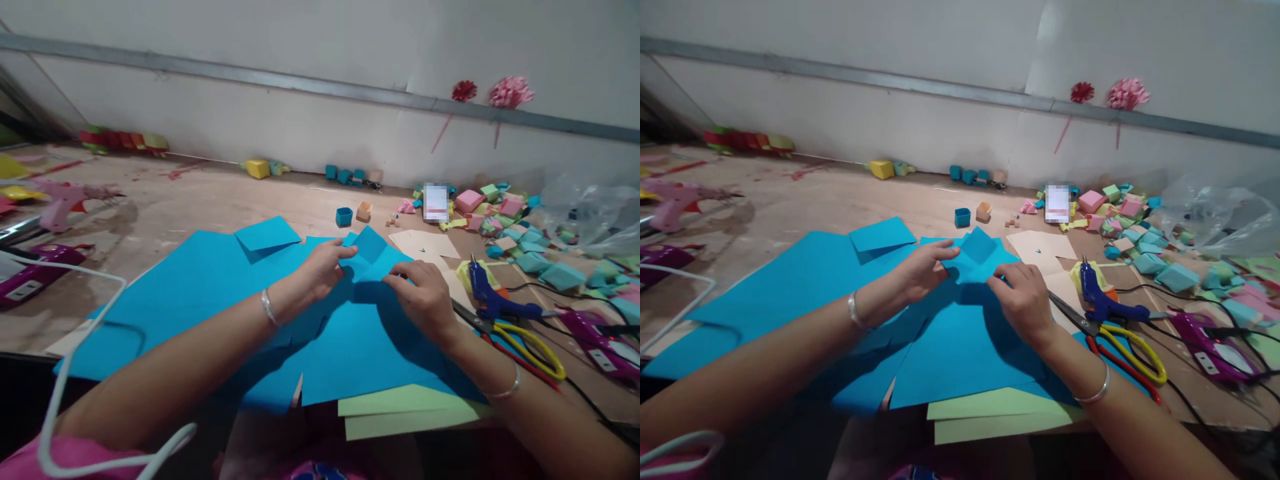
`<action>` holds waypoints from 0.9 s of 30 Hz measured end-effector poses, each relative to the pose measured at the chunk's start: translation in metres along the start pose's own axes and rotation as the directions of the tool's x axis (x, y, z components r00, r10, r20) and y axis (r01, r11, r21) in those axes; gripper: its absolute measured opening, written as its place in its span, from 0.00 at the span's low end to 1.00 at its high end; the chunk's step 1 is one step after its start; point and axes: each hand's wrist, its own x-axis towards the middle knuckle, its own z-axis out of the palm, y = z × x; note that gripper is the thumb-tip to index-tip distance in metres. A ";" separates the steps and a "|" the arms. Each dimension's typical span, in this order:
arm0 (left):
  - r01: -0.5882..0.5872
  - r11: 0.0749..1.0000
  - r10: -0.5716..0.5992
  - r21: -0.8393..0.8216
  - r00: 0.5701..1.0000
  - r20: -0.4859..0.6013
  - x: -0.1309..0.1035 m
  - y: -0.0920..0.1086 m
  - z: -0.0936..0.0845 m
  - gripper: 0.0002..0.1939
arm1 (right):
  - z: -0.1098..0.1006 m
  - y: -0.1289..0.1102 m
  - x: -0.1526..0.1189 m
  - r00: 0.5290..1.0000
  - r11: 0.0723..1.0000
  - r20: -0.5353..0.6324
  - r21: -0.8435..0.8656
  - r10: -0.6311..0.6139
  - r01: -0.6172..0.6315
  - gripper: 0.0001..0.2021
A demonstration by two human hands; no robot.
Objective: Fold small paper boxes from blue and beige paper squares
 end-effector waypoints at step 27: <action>-0.591 -0.412 0.208 0.694 0.680 0.703 -0.077 -0.063 -0.037 0.15 | -0.025 -0.019 -0.034 0.914 0.951 0.403 0.298 -0.044 -0.086 0.11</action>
